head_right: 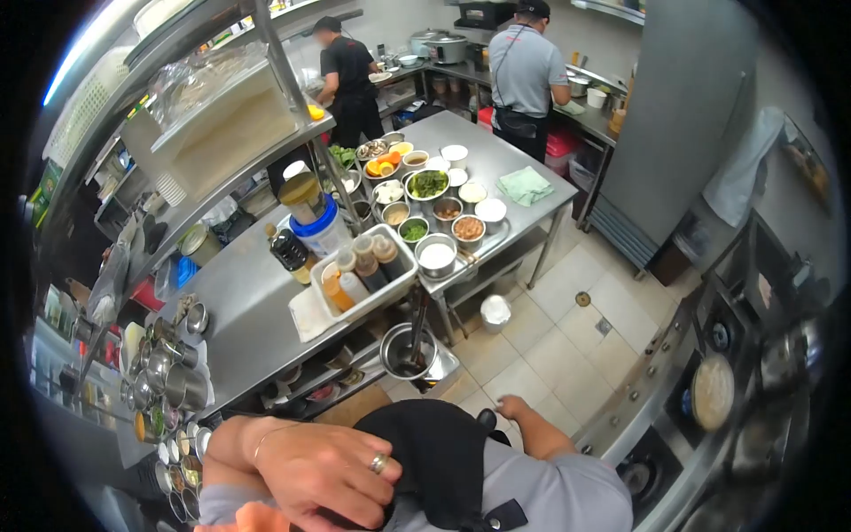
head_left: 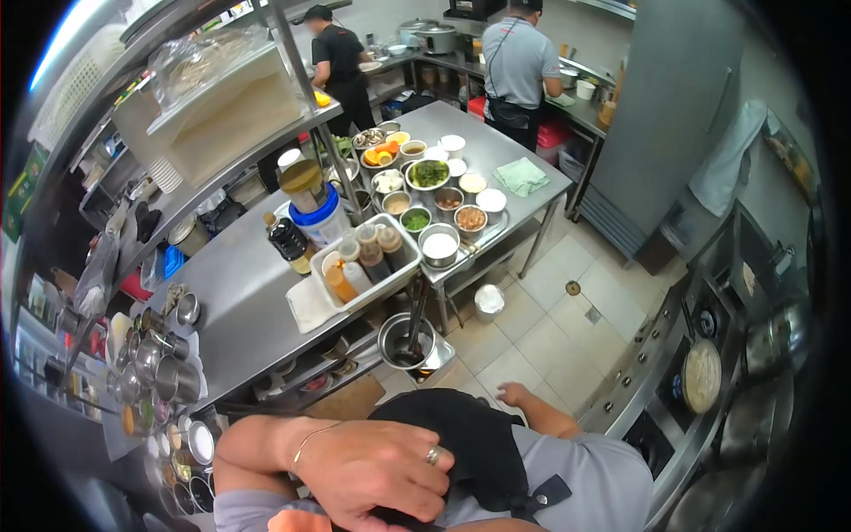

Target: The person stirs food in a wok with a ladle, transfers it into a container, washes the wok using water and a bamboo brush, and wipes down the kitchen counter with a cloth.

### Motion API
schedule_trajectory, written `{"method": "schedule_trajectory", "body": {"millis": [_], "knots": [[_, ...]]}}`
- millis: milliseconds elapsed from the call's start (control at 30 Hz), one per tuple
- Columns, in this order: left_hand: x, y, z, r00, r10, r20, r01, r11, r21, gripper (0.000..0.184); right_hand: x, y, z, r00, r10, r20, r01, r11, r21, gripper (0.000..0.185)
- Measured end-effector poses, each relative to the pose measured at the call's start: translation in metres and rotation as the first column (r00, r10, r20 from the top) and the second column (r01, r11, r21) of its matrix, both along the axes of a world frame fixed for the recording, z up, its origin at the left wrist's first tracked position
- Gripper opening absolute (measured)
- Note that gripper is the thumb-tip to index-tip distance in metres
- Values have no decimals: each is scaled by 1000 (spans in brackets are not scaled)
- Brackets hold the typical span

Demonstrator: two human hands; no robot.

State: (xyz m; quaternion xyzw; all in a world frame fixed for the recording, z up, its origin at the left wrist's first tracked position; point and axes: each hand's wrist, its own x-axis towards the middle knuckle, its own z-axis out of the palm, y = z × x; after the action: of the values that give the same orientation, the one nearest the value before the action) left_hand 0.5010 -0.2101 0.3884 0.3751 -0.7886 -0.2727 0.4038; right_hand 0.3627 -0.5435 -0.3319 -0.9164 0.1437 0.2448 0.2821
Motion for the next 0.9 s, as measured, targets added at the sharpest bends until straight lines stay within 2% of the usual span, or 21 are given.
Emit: {"method": "schedule_trajectory", "body": {"millis": [67,133,200,233,267,333,367,400,467,533,600,667,767,833,867,900], "knots": [[2,-45,2,993,-52,104,49,998,29,33,-36,-34,-9,998,-47,-45,48,999,4,61],[-4,-86,4,991,-27,129,25,1000,18,33,-63,-65,-5,984,-16,-177,19,1000,18,66],[-14,-124,2,984,-21,176,42,993,-113,29,-84,-93,-6,951,15,-310,2,998,55,65],[-17,-141,-1,985,-2,173,23,992,-120,29,-95,-105,-7,937,13,-348,9,998,61,64],[-20,-157,-5,968,-34,247,56,995,-84,28,-102,-115,-12,939,-30,-342,49,998,45,64],[-23,-184,-11,914,-118,388,126,992,6,38,-116,-129,-26,950,-144,-277,150,989,2,63],[-22,-196,-6,910,-155,384,127,987,99,29,-119,-137,-32,955,-193,-226,195,981,-15,62],[-25,-208,-4,911,-156,383,126,987,101,29,-122,-142,-36,951,-238,-195,237,971,-28,61],[-29,-235,-2,960,-57,274,132,955,-266,28,-120,-155,-36,940,-318,-126,322,947,12,57],[-28,-259,-14,963,-41,265,111,961,-254,34,-103,-168,-23,919,-366,-147,377,925,51,56],[-25,-281,-27,961,6,275,105,916,-388,34,-86,-179,-8,904,-399,-155,415,906,87,56],[-15,-300,-35,964,27,263,85,910,-406,30,-65,-192,8,895,-421,-146,439,890,126,56],[17,-329,-45,956,-54,290,156,926,-345,31,-37,-218,30,882,-456,-120,471,863,183,56],[54,-349,-51,896,-319,310,318,946,54,33,-27,-238,40,863,-493,-108,505,836,213,55],[75,-360,-56,879,-377,293,342,925,163,31,-22,-250,45,852,-514,-100,523,823,223,55],[93,-370,-61,885,-383,267,343,921,184,29,-20,-264,47,840,-534,-98,541,809,229,55]]}}
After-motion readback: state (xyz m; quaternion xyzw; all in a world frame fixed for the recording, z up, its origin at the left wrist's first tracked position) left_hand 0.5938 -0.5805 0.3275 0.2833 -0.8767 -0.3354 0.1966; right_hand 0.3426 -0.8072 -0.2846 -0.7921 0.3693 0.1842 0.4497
